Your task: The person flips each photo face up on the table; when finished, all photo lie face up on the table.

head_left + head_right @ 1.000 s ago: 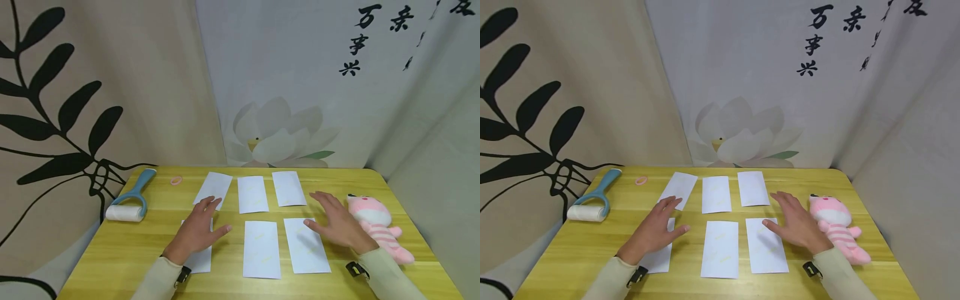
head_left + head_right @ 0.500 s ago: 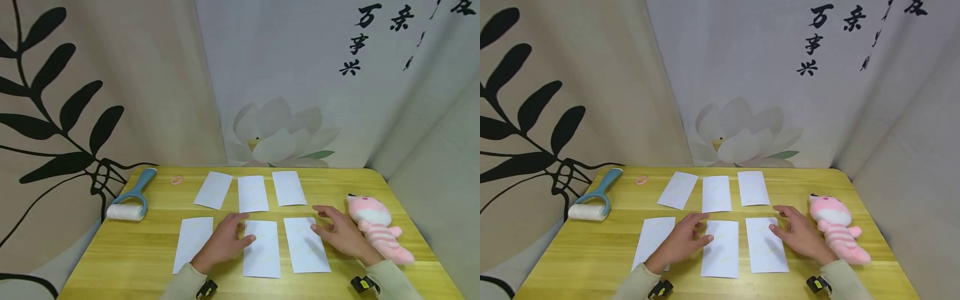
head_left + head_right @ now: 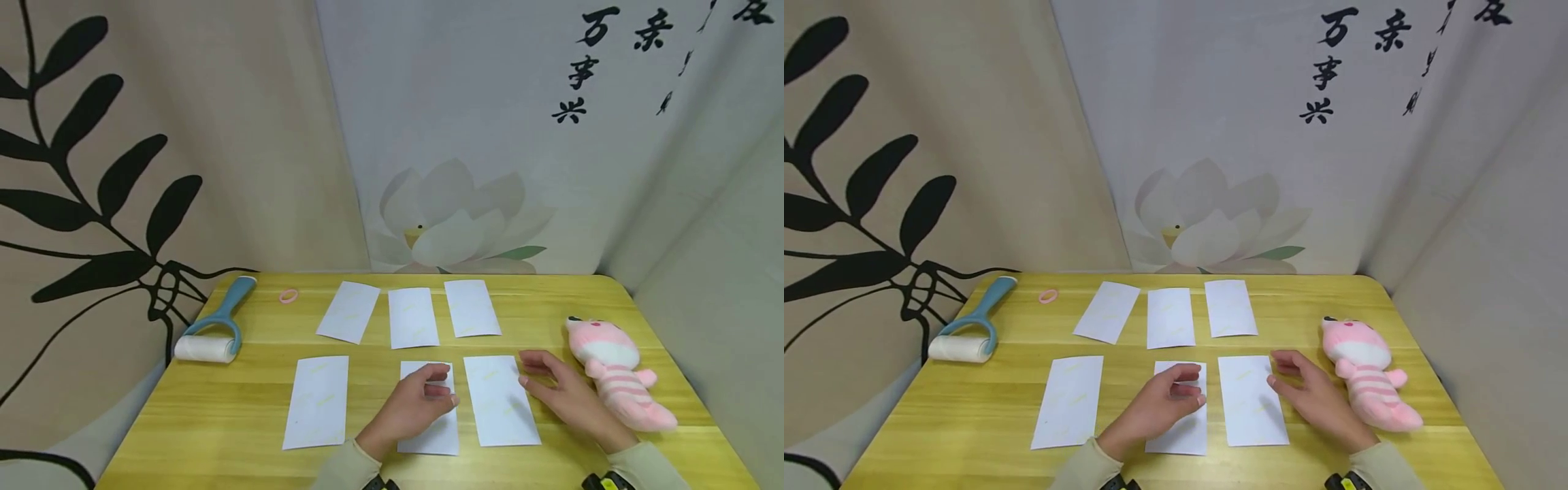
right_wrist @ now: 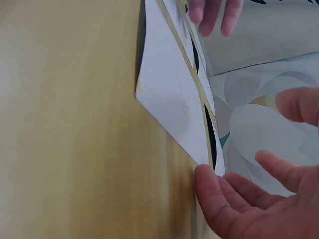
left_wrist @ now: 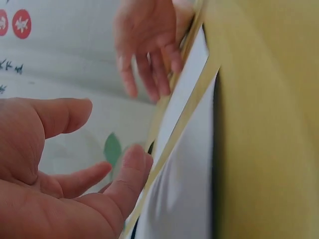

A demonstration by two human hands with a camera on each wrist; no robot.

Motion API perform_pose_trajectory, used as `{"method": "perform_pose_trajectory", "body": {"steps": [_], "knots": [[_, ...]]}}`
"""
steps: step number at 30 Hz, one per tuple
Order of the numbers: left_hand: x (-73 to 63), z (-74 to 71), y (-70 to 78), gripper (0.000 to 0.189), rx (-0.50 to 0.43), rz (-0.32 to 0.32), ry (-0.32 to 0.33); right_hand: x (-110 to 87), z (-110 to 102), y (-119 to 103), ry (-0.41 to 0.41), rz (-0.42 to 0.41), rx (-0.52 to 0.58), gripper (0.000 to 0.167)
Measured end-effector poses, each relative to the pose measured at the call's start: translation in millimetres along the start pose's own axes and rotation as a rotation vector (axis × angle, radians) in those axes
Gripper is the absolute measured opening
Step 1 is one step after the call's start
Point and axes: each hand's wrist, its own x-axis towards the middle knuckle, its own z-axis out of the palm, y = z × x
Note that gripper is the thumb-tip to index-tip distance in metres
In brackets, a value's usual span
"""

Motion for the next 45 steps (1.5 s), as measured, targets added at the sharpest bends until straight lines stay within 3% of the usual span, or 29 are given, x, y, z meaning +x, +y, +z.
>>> {"method": "perform_pose_trajectory", "body": {"steps": [5, 12, 16, 22, 25, 29, 33, 39, 45], "knots": [[4.2, 20.0, -0.5, 0.059, -0.035, -0.004, -0.041, -6.3, 1.7, 3.3, 0.003, 0.058, 0.059, 0.056], [11.5, 32.8, 4.6, 0.062, -0.143, -0.059, -0.070, -9.8, 5.5, -0.6, -0.037, 0.025, 0.109, 0.056], [13.4, 36.2, 7.5, 0.060, -0.184, -0.065, -0.054, -10.7, 5.3, -0.2, -0.049, 0.012, 0.093, 0.059], [15.3, 40.5, 6.0, 0.057, -0.278, -0.107, -0.027, -16.8, 5.8, 7.1, -0.169, -0.071, 0.126, 0.078], [16.1, 41.8, 5.6, 0.058, -0.317, -0.118, -0.026, -20.4, 8.3, 9.9, -0.228, -0.152, 0.087, 0.089], [16.1, 41.5, 6.9, 0.058, -0.316, -0.120, -0.025, -23.6, 12.7, 10.7, -0.247, -0.266, -0.027, 0.102], [15.2, 41.5, 8.0, 0.057, -0.310, -0.118, -0.021, -25.1, 15.4, 10.7, -0.231, -0.329, -0.087, 0.102], [16.4, 42.1, 6.1, 0.054, -0.251, -0.109, 0.011, -25.0, 14.8, 10.9, -0.209, -0.362, -0.099, 0.099], [20.6, 46.2, 6.0, 0.056, -0.228, -0.147, 0.067, -25.8, 13.4, 8.9, -0.227, -0.318, -0.101, 0.100]]}}
